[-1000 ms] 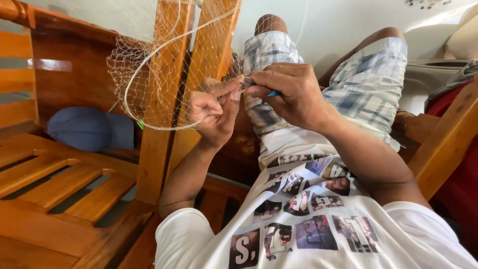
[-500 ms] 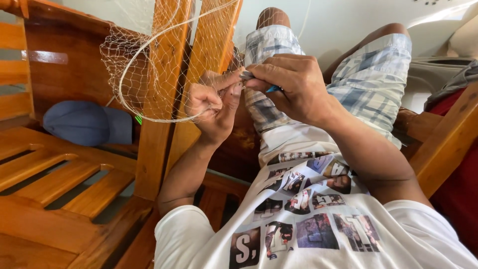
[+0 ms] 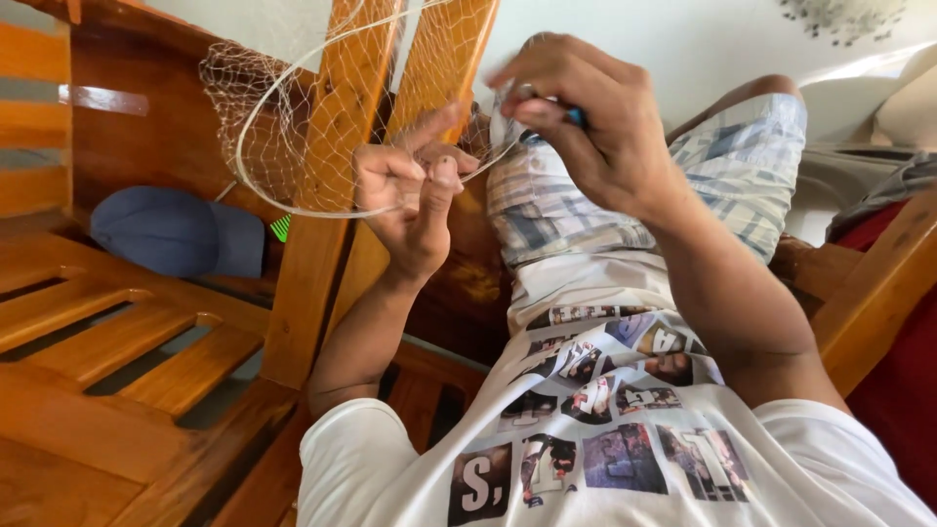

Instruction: The person is using a netting needle to repair or weave a fishing net, tying knots to form the mesh.

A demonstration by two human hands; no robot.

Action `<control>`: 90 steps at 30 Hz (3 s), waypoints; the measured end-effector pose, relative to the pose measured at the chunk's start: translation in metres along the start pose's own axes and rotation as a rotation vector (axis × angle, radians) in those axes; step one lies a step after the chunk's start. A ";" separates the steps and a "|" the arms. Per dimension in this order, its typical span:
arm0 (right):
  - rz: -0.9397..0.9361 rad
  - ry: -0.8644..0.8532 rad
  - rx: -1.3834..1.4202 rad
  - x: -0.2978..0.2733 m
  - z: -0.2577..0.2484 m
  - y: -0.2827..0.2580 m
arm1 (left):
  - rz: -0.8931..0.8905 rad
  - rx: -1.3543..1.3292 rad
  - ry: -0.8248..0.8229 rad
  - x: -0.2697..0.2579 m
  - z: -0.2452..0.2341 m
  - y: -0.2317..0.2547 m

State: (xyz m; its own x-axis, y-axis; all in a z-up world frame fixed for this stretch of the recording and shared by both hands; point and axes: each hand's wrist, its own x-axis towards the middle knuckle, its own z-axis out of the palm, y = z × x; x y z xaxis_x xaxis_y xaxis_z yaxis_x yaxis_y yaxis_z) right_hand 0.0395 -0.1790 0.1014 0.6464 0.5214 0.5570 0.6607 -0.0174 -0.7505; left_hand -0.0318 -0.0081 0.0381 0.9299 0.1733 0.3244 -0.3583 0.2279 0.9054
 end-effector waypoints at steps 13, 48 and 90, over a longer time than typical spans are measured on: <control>0.009 -0.286 -0.345 0.010 -0.018 0.006 | 0.065 0.057 0.086 0.003 -0.008 -0.006; -0.228 -0.008 -0.697 -0.040 0.001 0.002 | 0.034 -0.170 -0.131 0.000 -0.006 -0.013; 0.797 0.341 0.518 -0.078 -0.006 0.133 | 0.005 0.842 0.791 0.042 -0.003 -0.075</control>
State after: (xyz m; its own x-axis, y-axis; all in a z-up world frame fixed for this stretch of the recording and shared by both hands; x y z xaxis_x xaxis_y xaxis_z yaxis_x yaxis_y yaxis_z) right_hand 0.0799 -0.2271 -0.0395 0.9553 0.2465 -0.1632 -0.2062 0.1603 -0.9653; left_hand 0.0333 -0.0149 -0.0168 0.5104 0.7918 0.3354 0.0836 -0.4339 0.8971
